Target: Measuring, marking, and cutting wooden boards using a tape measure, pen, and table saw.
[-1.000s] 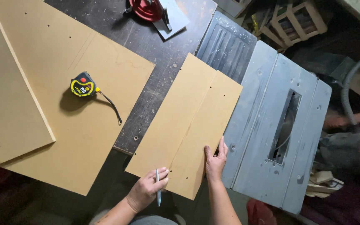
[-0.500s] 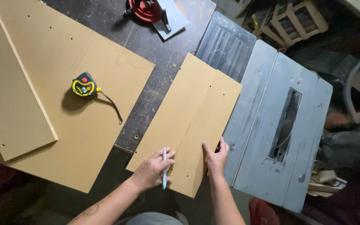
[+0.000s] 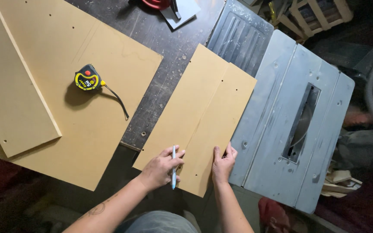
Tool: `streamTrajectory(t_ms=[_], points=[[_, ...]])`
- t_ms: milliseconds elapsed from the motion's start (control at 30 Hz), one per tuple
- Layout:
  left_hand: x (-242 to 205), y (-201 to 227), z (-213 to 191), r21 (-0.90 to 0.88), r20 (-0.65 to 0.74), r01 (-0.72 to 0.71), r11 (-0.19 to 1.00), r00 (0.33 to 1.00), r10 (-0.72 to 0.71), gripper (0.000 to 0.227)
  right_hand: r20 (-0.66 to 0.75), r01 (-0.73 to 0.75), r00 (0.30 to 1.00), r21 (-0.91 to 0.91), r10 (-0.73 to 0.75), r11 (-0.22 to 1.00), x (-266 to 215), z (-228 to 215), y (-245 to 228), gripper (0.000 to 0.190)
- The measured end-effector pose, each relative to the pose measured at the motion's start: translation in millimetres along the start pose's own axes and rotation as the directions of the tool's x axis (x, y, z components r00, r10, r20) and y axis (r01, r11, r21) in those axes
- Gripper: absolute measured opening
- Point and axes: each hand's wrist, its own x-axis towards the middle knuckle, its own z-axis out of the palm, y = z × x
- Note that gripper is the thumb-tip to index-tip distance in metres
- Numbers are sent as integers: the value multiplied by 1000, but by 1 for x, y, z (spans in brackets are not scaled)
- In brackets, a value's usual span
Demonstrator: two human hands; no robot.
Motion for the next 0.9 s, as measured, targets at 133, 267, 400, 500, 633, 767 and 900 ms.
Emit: streamTrajectory(t_ms=[133,267,400,500,633,767,900], points=[[-1,-3,5,76,22,91,993,995,-93,73,-36,26,999,128,-22,991,4,4,17,70],[-1,-2,7,97,36,113,989,992,-117,70,-37,23,999,143,-18,990,1,3,11,71],[-2,-5,9,100,19,95,990,995,-97,73,-35,29,999,129,-25,991,4,4,19,70],[-3,-8,13,97,15,98,990,995,-100,73,-35,34,999,125,-30,992,5,4,23,71],[-3,-8,13,95,11,98,991,995,-100,71,-35,25,999,129,-21,991,5,4,22,71],[-3,-8,14,102,7,106,989,994,-107,72,-40,21,999,144,-16,989,4,6,20,70],[-1,-9,12,89,11,99,991,995,-100,69,-48,14,999,137,-7,991,2,5,7,69]])
